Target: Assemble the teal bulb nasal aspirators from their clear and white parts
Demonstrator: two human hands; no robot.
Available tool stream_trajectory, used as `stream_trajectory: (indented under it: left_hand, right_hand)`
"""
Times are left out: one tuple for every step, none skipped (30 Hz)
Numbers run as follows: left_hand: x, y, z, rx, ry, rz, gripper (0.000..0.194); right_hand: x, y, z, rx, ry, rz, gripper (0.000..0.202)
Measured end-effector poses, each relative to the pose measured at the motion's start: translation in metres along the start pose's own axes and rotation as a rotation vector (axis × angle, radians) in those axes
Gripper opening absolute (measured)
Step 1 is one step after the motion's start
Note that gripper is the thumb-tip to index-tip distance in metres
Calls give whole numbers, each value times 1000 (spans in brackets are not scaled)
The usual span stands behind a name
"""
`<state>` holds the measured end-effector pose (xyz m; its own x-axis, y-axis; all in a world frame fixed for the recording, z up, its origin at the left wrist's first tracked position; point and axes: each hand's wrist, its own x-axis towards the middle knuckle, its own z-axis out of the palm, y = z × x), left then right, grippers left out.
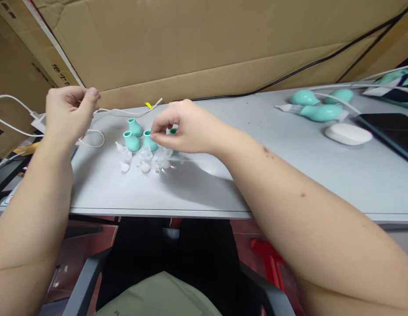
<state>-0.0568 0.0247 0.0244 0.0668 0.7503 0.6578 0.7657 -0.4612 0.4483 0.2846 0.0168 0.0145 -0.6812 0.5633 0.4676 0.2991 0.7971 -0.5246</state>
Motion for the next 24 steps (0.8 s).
stream_trajectory:
  left_hand:
    - [-2,9,-1,-16,64,-14,52]
    - [-4,18,-2,-104,96,37,50]
    - [-7,26,-5,-215,-19,97,48]
    - [-10,34,-8,-305,-141,139,47]
    - [-13,40,-11,-326,-249,173,46]
    - [-15,45,-15,-318,-400,172,38]
    - [-17,49,-18,-292,-556,152,28]
    - [-19,51,-21,-229,-693,120,22]
    - [-19,52,-22,-169,-802,97,17]
    - [-20,53,-23,-114,-884,76,15]
    - [-20,54,-23,-63,-939,57,15]
    - [-19,55,-22,-18,-976,36,17]
    - [-19,57,-21,28,-1004,6,20]
    - [-19,60,-20,83,-1025,-35,22]
    - [-19,63,-18,139,-1040,-77,23]
    - [-20,65,-17,192,-1050,-112,22]
    - [-20,68,-16,233,-1057,-136,20]
    - [-21,71,-15,256,-1059,-148,18]
    - [-21,72,-15,264,-1060,-154,17]
    - [-22,73,-14,261,-1062,-156,16]
    - [-22,74,-14,251,-1062,-159,15]
    - [-22,73,-15,240,-1061,-161,14]
    - [-21,72,-15,226,-1060,-163,14]
    - [-21,71,-16,207,-1061,-161,13]
  right_hand:
    - [0,-1,-1,-4,-61,-15,16]
    - [0,-2,-1,-7,-125,-27,14]
    - [-1,-3,-1,-12,-187,-41,13]
    - [-1,-4,0,-22,-240,-56,12]
    - [-1,-5,1,-40,-283,-76,11]
    - [-2,-7,3,-67,-317,-99,10]
    - [-2,-8,5,-102,-345,-118,9]
    - [-2,-10,7,-139,-367,-129,9]
    - [-2,-12,9,-175,-384,-130,11]
    - [-3,-13,11,-209,-397,-125,13]
    - [-3,-14,13,-239,-410,-119,16]
    - [-3,-15,14,-267,-424,-114,19]
    - [-3,-16,15,-293,-436,-115,20]
    - [-3,-16,16,-315,-443,-121,21]
    - [-3,-16,17,-331,-445,-129,22]
    - [-3,-16,17,-340,-438,-137,23]
    - [-3,-17,18,-343,-435,-143,25]
    - [-2,-17,18,-341,-434,-144,26]
    - [-2,-17,19,-342,-440,-139,28]
    - [-1,-18,20,-350,-453,-130,29]
    - [-1,-18,20,-362,-464,-123,30]
    - [-1,-19,21,-376,-471,-119,30]
    - [0,-19,22,-393,-475,-122,30]
    - [0,-19,22,-409,-472,-130,29]
